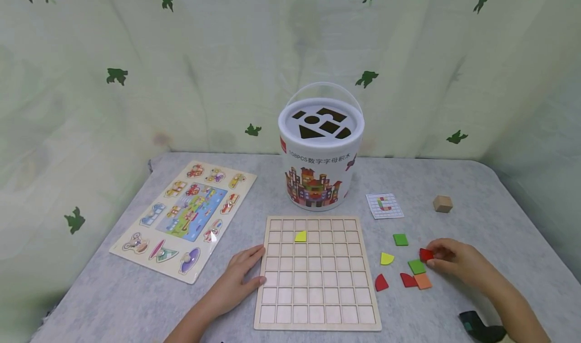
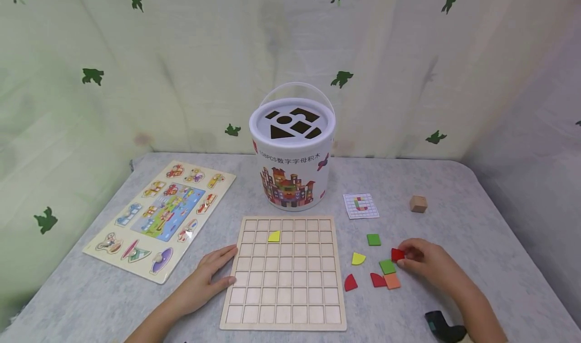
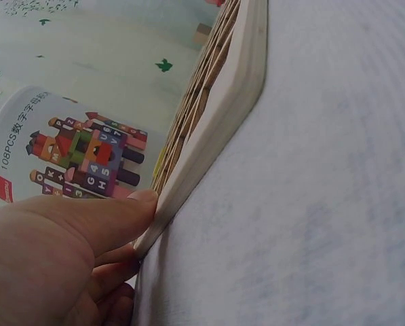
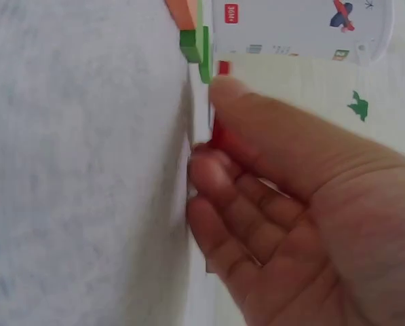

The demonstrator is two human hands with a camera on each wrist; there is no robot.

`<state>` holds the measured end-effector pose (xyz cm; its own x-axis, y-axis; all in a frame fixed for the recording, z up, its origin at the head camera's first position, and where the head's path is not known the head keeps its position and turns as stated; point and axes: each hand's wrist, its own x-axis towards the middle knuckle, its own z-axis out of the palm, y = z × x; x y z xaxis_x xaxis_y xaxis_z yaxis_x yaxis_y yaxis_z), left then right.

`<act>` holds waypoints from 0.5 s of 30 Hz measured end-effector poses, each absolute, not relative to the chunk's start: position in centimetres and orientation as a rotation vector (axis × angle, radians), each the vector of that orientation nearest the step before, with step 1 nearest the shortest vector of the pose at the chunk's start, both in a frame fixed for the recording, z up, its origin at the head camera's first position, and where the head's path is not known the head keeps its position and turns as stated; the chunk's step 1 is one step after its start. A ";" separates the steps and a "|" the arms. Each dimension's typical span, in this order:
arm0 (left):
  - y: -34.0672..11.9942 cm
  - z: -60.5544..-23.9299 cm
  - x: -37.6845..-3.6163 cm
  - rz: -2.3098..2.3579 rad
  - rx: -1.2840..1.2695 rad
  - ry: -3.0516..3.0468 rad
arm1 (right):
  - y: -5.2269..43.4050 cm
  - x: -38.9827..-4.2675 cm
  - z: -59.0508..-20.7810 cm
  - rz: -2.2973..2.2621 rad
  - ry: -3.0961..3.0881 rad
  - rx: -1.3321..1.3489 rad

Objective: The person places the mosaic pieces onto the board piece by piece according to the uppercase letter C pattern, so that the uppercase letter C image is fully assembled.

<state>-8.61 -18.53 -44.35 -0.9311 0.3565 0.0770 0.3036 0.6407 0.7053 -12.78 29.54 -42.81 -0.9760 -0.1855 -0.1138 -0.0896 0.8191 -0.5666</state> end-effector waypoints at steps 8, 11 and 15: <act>-18.5 -44.4 -8.6 1.177 0.555 2.780 | 28.5 -13.0 -41.5 -0.983 2.900 -0.231; -18.5 -44.3 -8.6 1.177 0.546 2.779 | 27.5 -13.2 -40.7 -1.027 2.966 -0.322; -18.5 -44.3 -8.6 1.177 0.526 2.777 | 25.6 -13.6 -39.6 -1.081 3.027 -0.513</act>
